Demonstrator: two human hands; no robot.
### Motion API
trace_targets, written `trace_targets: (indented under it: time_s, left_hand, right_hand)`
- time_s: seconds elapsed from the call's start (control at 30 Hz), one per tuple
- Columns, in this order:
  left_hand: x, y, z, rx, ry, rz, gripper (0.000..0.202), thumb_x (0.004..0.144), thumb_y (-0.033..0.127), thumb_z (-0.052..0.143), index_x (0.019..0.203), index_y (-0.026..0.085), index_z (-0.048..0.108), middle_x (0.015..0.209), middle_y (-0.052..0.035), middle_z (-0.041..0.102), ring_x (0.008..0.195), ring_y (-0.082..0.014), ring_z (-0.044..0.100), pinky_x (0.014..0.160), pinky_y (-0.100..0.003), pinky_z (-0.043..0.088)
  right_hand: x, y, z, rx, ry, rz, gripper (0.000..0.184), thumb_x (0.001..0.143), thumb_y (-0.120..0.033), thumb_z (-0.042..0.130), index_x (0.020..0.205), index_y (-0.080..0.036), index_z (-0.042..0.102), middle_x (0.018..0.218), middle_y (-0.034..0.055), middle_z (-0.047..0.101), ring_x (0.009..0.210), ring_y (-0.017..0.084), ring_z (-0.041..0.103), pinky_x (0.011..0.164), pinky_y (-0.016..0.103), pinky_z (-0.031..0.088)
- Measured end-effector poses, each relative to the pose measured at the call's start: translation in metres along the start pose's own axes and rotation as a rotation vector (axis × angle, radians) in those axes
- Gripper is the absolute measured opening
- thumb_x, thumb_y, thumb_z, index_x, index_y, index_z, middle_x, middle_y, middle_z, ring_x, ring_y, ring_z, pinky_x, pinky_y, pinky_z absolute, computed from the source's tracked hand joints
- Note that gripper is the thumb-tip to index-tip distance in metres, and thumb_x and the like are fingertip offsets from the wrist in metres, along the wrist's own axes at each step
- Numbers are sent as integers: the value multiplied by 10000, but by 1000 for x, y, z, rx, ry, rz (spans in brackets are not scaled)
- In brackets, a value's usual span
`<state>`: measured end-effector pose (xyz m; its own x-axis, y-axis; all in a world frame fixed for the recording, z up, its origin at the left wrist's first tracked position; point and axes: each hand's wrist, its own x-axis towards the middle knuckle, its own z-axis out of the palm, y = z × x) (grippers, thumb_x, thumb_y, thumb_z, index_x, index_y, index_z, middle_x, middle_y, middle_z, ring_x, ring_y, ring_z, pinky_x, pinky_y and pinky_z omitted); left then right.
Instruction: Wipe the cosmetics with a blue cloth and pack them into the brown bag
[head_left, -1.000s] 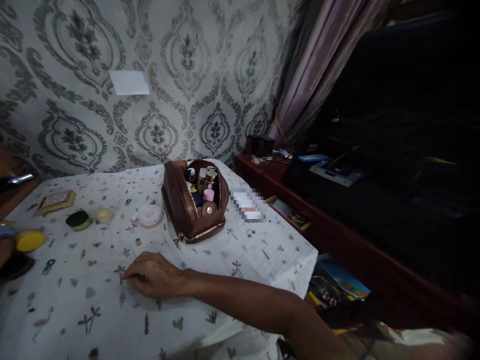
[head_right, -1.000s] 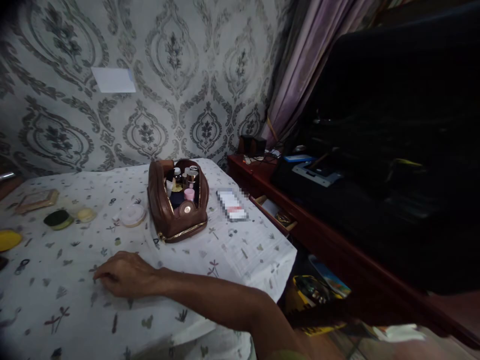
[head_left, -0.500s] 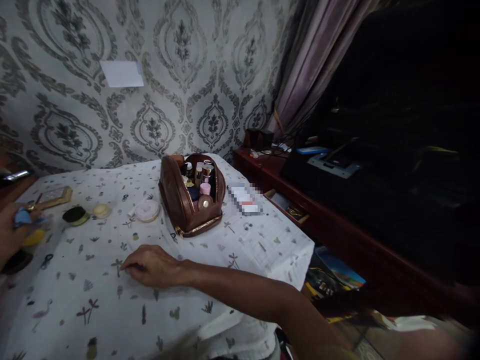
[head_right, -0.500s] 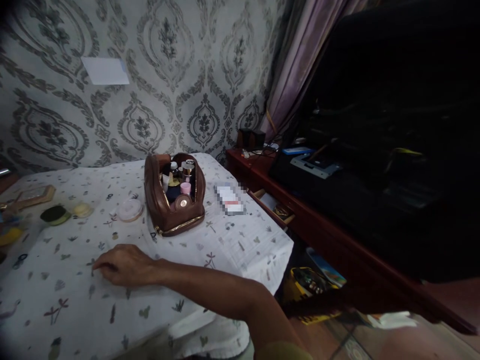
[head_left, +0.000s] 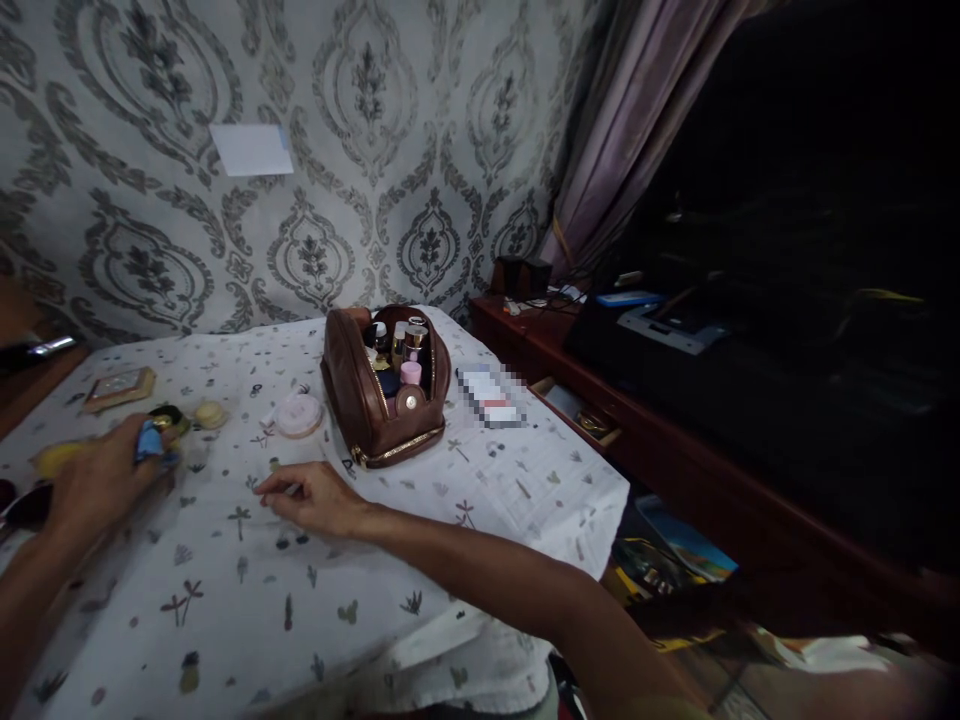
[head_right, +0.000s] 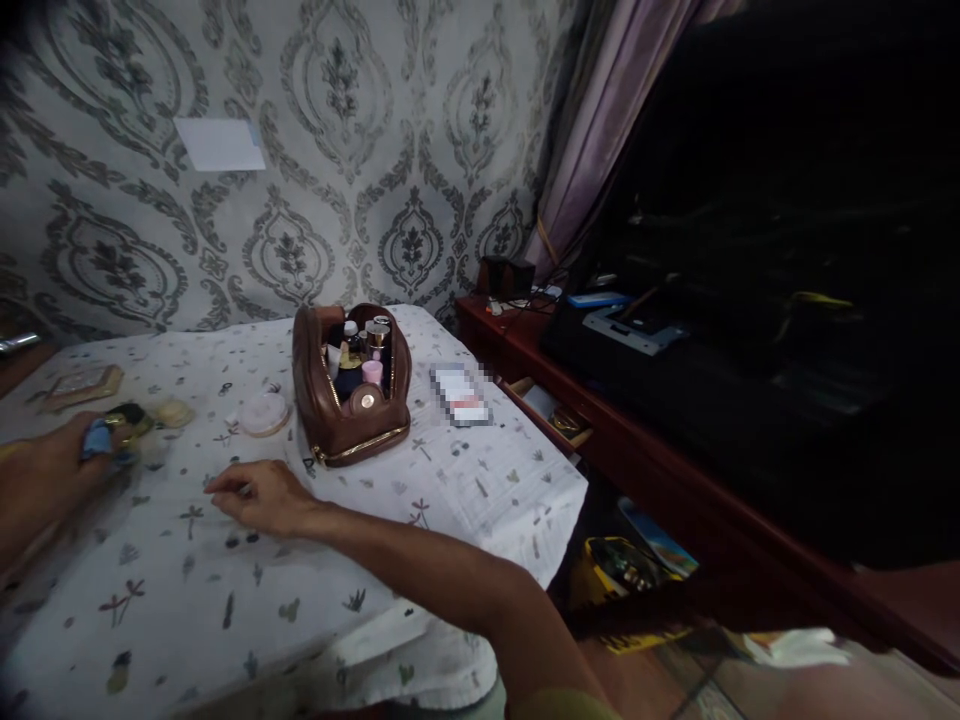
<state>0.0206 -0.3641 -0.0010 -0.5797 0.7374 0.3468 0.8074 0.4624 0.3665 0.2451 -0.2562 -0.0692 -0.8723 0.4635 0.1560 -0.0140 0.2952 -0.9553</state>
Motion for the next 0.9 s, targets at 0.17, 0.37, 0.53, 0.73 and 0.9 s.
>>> trace_targets:
  time_s: [0.17,0.37,0.53,0.73,0.9]
  left_hand:
    - [-21,57,20,-407,-87,4,310,861,540,560,807,235,552,686,66,556,684,-154,525,640,-234,415]
    - [-44,94,56,-672,-118,55,377,850,596,564,861,220,558,726,31,557,679,-160,540,628,-248,468]
    - [-52,73,66,-588,63,70,493,883,574,493,1250,245,478,1085,-58,572,996,-243,585,849,-349,517]
    - [-48,61,73,-476,1,234,468,920,576,379,1121,199,571,1057,-83,609,1008,-266,587,907,-389,477]
    - [-44,65,68,-413,-99,295,377,877,569,469,816,220,597,791,-7,621,743,-193,589,713,-285,456]
  right_hand:
    - [1,-3,-7,-53,129,23,602,840,-275,684,1396,-148,488,1247,129,647,990,184,658,837,291,531]
    - [2,-5,-13,-109,133,38,240,866,-183,600,1106,-175,606,846,-9,648,793,155,648,717,232,504]
    - [0,-5,-12,-46,138,82,339,876,-289,646,1190,-219,539,754,-55,593,635,129,614,640,228,480]
    - [-7,-9,-13,-90,91,61,322,860,-378,664,1130,-232,563,709,-55,574,661,145,606,619,232,455]
    - [-7,-10,-14,-121,63,62,219,867,-359,650,1031,-224,597,723,-48,585,704,147,604,622,224,424]
